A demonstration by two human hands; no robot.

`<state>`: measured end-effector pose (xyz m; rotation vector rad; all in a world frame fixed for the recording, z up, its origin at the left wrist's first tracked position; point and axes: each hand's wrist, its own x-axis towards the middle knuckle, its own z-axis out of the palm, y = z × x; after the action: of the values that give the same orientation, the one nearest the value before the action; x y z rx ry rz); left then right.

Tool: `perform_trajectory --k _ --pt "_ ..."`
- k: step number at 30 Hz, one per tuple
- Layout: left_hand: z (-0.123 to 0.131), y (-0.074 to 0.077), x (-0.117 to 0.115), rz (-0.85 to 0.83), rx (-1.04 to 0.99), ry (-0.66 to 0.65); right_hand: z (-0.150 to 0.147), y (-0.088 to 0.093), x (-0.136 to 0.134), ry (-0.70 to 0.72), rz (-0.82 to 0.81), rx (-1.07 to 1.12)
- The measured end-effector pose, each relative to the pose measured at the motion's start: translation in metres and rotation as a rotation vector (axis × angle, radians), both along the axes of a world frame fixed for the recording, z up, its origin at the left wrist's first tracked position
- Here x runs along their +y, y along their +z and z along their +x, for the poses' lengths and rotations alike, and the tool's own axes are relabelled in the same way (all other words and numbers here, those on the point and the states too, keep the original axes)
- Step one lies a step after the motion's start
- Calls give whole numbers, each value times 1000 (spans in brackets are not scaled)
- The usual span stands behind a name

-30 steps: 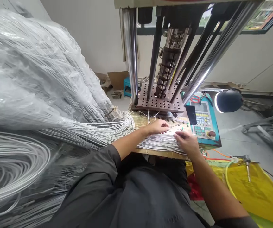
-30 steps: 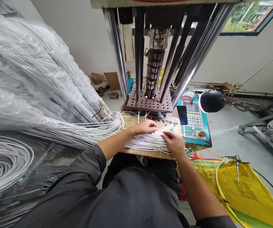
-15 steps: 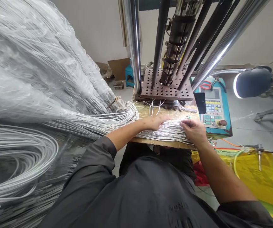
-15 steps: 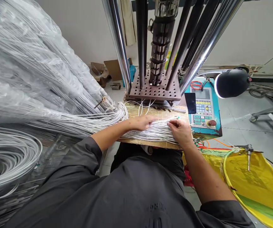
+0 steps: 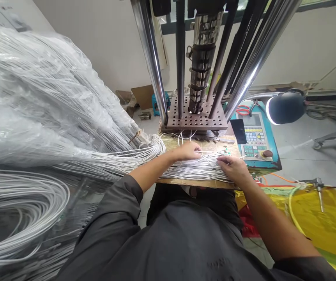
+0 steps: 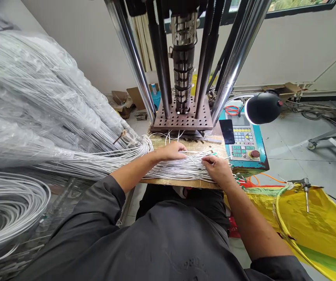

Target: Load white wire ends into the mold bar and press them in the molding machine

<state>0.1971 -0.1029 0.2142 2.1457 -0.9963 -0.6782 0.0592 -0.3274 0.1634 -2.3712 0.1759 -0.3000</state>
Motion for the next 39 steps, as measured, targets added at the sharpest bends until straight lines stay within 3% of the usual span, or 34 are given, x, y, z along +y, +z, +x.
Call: perform_trajectory --k 4,7,10,14,17,19,22,24,28,30,34,39 --pt "-5 -11 -30 89 -66 -59 -3 2 1 20 17 -26" --pt "-6 -16 -42 12 -95 31 -6 1 0 45 23 -44" --pt "-3 -9 -39 -117 -43 118 -8 -4 -5 53 21 -81" --pt "-1 9 -32 -242 216 117 -8 -8 -11 70 27 -99" --pt "-4 13 -34 -267 337 119 -9 -7 -14 113 39 -124" --pt "-6 9 -39 -267 297 144 -8 -4 -14 103 50 -155" --pt "-10 -2 -47 -265 191 218 2 0 -10 -23 79 -136" --pt "-12 -10 -50 -267 200 277 16 2 -6 -86 96 -93" --pt "-14 -18 -55 -252 290 390 42 5 -8 -67 66 -72" --pt "-13 -21 -58 -199 233 375 48 6 -16 -55 15 -84" --pt "-10 -27 -69 -25 5 210 47 7 -37 -26 -94 -114" --pt "-9 -38 -84 64 -19 171 34 -1 -52 25 -158 -136"
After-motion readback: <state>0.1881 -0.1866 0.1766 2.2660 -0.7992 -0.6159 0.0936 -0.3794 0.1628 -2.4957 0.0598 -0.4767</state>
